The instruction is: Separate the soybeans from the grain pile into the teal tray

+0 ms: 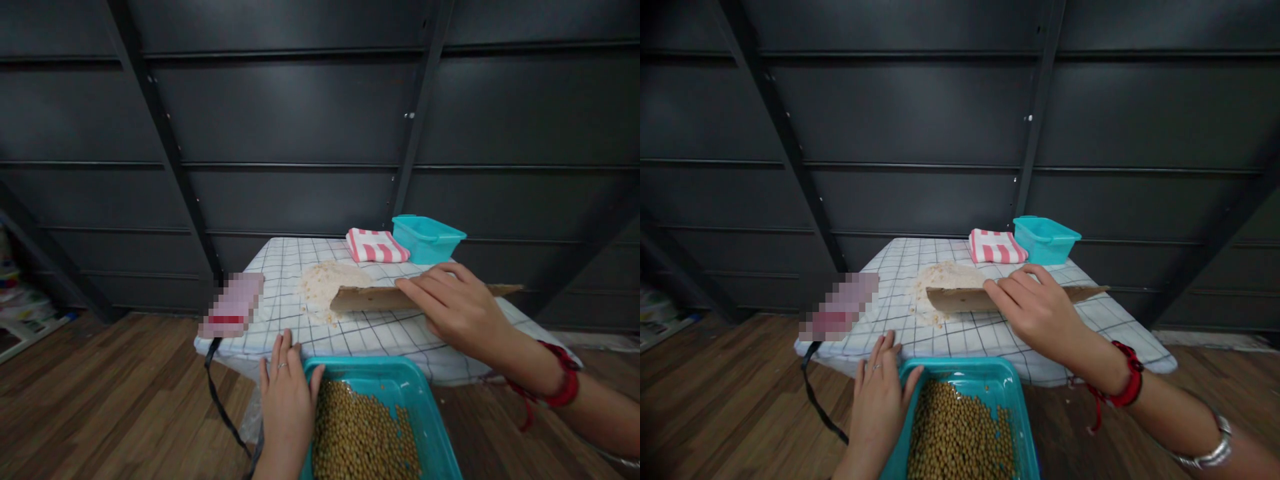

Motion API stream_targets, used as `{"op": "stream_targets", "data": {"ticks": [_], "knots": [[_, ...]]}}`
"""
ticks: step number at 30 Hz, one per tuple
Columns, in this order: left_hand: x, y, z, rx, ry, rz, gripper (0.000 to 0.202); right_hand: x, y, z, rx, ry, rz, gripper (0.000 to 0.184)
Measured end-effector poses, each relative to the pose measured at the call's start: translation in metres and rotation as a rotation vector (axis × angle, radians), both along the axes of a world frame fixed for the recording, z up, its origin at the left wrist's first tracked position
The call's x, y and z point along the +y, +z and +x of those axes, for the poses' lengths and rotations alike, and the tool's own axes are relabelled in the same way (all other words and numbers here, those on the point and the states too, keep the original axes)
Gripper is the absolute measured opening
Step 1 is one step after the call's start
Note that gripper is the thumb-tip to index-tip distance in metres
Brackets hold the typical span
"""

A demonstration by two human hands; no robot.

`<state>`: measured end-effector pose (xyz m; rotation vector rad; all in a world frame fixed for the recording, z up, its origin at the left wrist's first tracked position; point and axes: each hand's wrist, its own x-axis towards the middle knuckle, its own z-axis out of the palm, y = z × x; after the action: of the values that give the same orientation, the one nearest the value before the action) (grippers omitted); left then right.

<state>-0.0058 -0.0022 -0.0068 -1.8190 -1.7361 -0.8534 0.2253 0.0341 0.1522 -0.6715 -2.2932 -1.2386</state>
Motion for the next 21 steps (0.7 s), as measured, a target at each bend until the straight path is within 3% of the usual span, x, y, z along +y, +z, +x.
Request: {"op": "stream_targets", "data": {"ticks": [9, 21], "knots": [[0.000, -0.001, -0.001, 0.027, 0.013, 0.018, 0.036, 0.001, -0.006, -0.009, 0.005, 0.105, -0.073, 0.027], [0.000, -0.001, -0.002, 0.046, 0.021, 0.022, 0.038, -0.022, -0.008, 0.000, 0.028, 0.084, -0.119, 0.033]]}}
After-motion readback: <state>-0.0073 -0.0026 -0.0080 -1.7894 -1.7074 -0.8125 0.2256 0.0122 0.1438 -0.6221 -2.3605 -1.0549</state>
